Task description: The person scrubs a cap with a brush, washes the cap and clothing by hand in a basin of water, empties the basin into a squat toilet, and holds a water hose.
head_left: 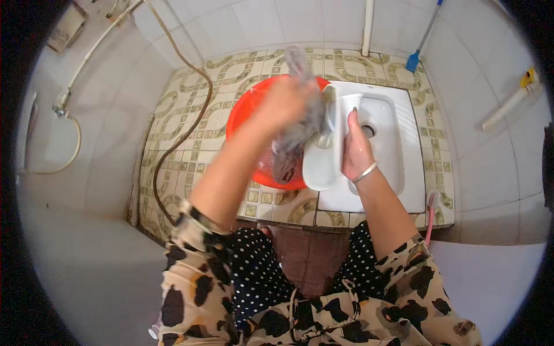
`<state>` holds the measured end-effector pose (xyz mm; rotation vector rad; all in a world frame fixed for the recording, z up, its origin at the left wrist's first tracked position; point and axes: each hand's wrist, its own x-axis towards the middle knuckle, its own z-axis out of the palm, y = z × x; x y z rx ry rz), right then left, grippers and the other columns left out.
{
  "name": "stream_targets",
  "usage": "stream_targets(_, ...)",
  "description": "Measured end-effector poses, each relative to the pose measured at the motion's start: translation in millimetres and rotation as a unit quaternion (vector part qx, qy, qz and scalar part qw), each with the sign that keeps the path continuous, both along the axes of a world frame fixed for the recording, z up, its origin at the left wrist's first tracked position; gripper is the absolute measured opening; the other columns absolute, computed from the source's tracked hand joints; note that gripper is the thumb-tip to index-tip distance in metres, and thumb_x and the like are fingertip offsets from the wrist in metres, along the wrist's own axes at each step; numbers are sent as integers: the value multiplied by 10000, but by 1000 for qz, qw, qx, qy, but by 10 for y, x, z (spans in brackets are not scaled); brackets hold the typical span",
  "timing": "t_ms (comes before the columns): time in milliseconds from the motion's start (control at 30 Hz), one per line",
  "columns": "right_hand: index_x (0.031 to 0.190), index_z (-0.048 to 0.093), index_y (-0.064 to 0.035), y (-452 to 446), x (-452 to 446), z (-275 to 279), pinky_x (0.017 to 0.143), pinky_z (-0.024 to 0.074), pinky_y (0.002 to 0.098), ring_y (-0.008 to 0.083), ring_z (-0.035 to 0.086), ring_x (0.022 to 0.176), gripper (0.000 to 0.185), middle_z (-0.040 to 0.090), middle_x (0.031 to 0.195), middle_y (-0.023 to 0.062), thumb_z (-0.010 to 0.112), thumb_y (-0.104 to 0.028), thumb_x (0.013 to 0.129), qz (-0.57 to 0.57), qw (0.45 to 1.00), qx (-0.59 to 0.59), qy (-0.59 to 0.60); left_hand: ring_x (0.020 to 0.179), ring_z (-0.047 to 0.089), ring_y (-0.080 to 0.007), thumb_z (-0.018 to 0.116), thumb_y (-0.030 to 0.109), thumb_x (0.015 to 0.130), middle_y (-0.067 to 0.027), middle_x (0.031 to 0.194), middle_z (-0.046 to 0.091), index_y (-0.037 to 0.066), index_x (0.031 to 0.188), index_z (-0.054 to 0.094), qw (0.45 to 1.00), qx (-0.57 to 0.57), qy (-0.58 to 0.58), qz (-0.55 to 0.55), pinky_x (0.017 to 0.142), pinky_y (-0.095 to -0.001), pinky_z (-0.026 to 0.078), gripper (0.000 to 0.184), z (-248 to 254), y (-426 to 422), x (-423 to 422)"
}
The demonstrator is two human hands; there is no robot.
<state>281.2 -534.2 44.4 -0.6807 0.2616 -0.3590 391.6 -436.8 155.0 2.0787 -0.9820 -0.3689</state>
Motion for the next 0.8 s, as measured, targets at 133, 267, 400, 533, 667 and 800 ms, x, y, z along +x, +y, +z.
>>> stream_targets(133, 1231, 317, -129, 77, 23, -100, 908, 338, 369, 197, 427, 1058, 536, 438, 1160, 45, 390, -483, 834, 42, 990, 109, -77, 948, 493, -429, 537, 317, 718, -342, 969, 495, -130, 1157, 337, 996, -80, -12, -25, 845, -415, 381, 658, -472, -204, -547)
stream_targets(267, 1244, 310, -141, 84, -3, -96, 845, 386, 402, 251, 483, 1005, 570, 442, 1164, 104, 323, -534, 831, 31, 997, 55, -49, 919, 512, -424, 608, 275, 647, -327, 971, 505, -120, 1202, 280, 996, -62, -34, -60, 834, -414, 389, 756, -393, -8, -650)
stream_targets(400, 1308, 166, -99, -31, -80, 26, 822, 360, 503, 313, 419, 1061, 763, 181, 1334, 114, 329, -620, 775, 104, 994, -31, 25, 749, 590, -309, 631, 106, 625, -226, 874, 571, -53, 1095, 450, 996, 36, -30, -70, 667, -356, 478, 528, -22, 152, -124)
stream_targets(533, 1250, 291, -46, -225, -62, -86, 773, 397, 414, 238, 470, 943, 632, 355, 1233, 116, 410, -484, 810, 51, 996, -66, 28, 710, 592, -237, 618, 14, 662, -158, 842, 572, -83, 948, 490, 963, -66, 255, 53, 614, -366, 500, 328, 500, 251, 218)
stream_targets(667, 1019, 467, -63, -261, 43, -288, 701, 398, 323, 170, 486, 816, 345, 511, 930, 70, 463, -330, 801, -73, 996, 43, 35, 675, 592, -231, 628, 11, 674, -173, 835, 566, -74, 944, 472, 970, -80, 227, -16, 589, -350, 513, 322, 993, 189, 98)
stream_targets(800, 881, 520, -102, -254, 106, -420, 675, 389, 268, 141, 498, 737, 199, 539, 766, 33, 464, -269, 787, -155, 973, 153, 82, 688, 599, -191, 578, 79, 739, -145, 883, 578, -67, 979, 480, 974, -97, 190, -72, 631, -282, 514, 297, 1363, 226, -155)
